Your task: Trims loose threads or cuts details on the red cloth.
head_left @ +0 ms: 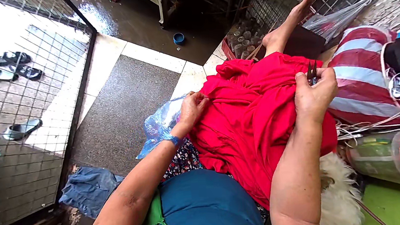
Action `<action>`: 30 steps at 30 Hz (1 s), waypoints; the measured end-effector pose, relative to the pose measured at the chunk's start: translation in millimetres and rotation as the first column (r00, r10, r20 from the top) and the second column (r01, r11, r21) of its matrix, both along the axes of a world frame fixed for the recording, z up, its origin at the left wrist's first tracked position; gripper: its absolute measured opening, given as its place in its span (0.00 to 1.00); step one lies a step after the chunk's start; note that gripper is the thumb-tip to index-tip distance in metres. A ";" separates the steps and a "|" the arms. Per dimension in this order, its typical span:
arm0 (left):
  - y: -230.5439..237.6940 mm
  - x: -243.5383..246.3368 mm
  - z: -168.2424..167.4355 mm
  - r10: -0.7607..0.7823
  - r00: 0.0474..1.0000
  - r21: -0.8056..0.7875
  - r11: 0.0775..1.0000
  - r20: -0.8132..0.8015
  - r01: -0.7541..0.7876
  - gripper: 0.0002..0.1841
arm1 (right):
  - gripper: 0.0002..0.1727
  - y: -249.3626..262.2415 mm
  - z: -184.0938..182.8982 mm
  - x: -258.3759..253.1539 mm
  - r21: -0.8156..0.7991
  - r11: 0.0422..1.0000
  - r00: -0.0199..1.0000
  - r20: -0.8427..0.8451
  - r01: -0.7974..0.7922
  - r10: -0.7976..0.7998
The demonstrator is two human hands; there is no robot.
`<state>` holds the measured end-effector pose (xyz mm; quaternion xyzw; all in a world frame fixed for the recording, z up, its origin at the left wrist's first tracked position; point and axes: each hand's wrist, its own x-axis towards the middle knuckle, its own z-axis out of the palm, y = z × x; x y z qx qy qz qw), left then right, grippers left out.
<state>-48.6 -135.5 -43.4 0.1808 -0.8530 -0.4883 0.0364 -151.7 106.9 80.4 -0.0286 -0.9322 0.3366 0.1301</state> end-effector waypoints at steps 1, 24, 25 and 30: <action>-1.0 4.9 1.9 0.009 1.000 0.025 1.000 -0.023 -0.009 0.13 | 0.21 1.8 -1.3 -1.2 -0.012 1.000 1.000 0.007 -0.007 0.007; 30.0 82.4 51.1 -0.055 0.802 0.241 0.939 -0.595 0.244 0.03 | 0.22 -59.7 -4.4 52.4 0.263 0.546 0.591 0.133 -0.795 0.796; 30.4 82.1 50.7 -0.085 0.790 0.229 0.933 -0.607 0.276 0.03 | 0.14 -58.7 -6.6 50.1 0.258 0.545 0.586 0.115 -0.798 0.802; 27.3 84.8 37.0 -0.232 0.895 0.179 0.931 -0.382 0.318 0.13 | 0.07 -20.1 7.7 28.5 -0.096 0.457 0.448 0.103 -0.884 0.888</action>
